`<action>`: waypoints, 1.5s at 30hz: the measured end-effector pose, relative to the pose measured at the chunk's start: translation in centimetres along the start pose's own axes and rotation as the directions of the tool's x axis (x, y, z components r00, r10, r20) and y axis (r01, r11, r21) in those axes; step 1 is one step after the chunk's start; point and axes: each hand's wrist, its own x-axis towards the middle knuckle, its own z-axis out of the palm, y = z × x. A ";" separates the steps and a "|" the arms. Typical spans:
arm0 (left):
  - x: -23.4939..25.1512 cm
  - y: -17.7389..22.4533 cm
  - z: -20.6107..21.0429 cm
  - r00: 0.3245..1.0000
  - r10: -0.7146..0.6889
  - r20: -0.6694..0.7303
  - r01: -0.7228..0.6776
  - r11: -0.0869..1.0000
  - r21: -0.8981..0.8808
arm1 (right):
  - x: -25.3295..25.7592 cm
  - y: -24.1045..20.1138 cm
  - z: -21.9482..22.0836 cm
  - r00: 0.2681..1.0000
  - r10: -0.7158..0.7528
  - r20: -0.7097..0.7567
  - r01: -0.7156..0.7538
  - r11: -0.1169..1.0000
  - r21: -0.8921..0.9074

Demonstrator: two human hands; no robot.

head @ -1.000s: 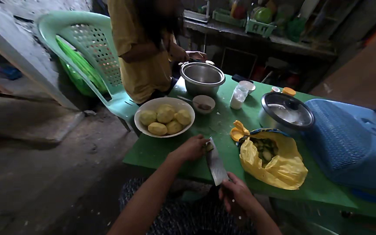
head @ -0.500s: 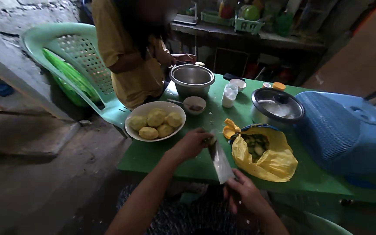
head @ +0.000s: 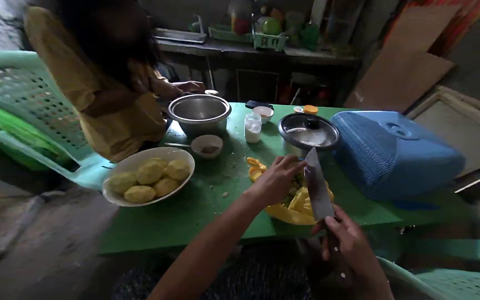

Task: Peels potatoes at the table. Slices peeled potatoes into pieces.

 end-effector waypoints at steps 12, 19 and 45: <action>-5.3 -2.7 -1.8 0.976 -0.047 -0.214 0.056 0.998 0.034 | -1.4 0.9 -0.6 0.990 -0.126 -0.067 0.134 0.982 0.134; -10.5 -9.0 -4.0 0.855 -0.517 -0.045 0.518 0.855 0.021 | -2.1 0.7 -0.3 0.974 -0.186 -0.131 0.208 0.960 0.189; -4.3 -0.2 -0.5 0.967 -0.053 -0.247 0.012 0.987 -0.163 | -3.2 1.1 1.1 0.957 -0.262 -0.122 0.278 0.950 0.143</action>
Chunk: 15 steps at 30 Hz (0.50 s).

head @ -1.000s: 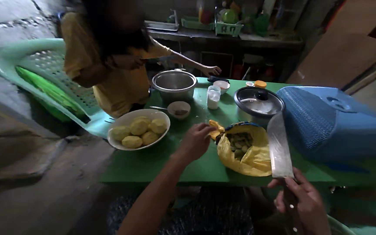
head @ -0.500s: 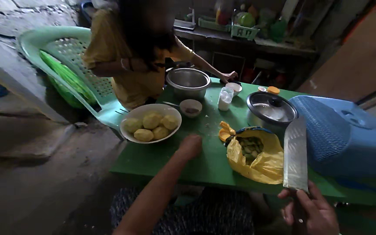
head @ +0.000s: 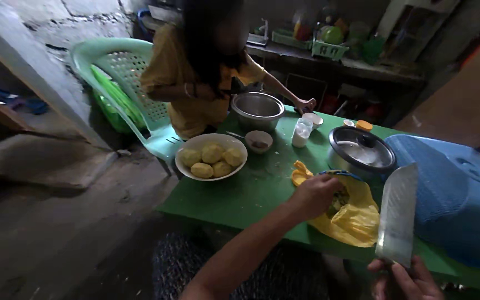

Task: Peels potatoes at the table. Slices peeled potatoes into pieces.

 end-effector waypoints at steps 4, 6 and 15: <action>-2.6 -1.6 -1.9 0.990 -0.117 -0.077 0.124 0.988 0.093 | -0.4 0.4 -0.2 0.999 -0.019 0.045 0.017 0.998 0.055; -5.1 -3.1 -4.3 0.960 -0.264 -0.096 0.278 0.941 0.194 | -0.7 0.9 0.9 0.996 -0.007 0.093 0.000 0.997 0.080; -14.6 -10.5 -10.2 0.850 -0.437 -0.295 0.525 0.660 0.537 | 1.9 6.6 9.0 0.864 0.343 0.369 -0.148 0.873 -0.464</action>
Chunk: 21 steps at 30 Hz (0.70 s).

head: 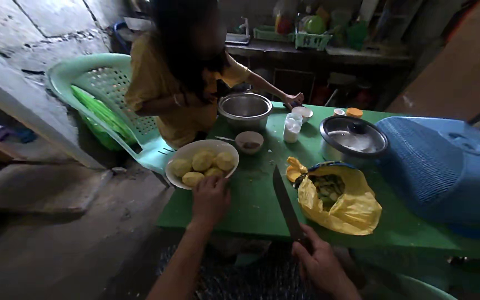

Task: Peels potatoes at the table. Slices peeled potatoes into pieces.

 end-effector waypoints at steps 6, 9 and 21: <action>0.5 -0.5 1.0 0.996 0.061 -0.063 -0.060 0.998 0.021 | 2.0 -0.5 -2.5 0.975 0.180 -0.129 -0.218 0.882 -0.418; 1.1 -0.5 1.7 0.996 0.058 -0.063 -0.058 0.998 -0.007 | 1.9 -0.2 -3.6 0.970 0.174 -0.168 -0.235 0.848 -0.476; 1.3 -1.3 2.2 0.978 0.110 -0.179 -0.122 0.991 -0.054 | 2.3 0.0 -4.4 0.948 0.190 -0.254 -0.303 0.776 -0.553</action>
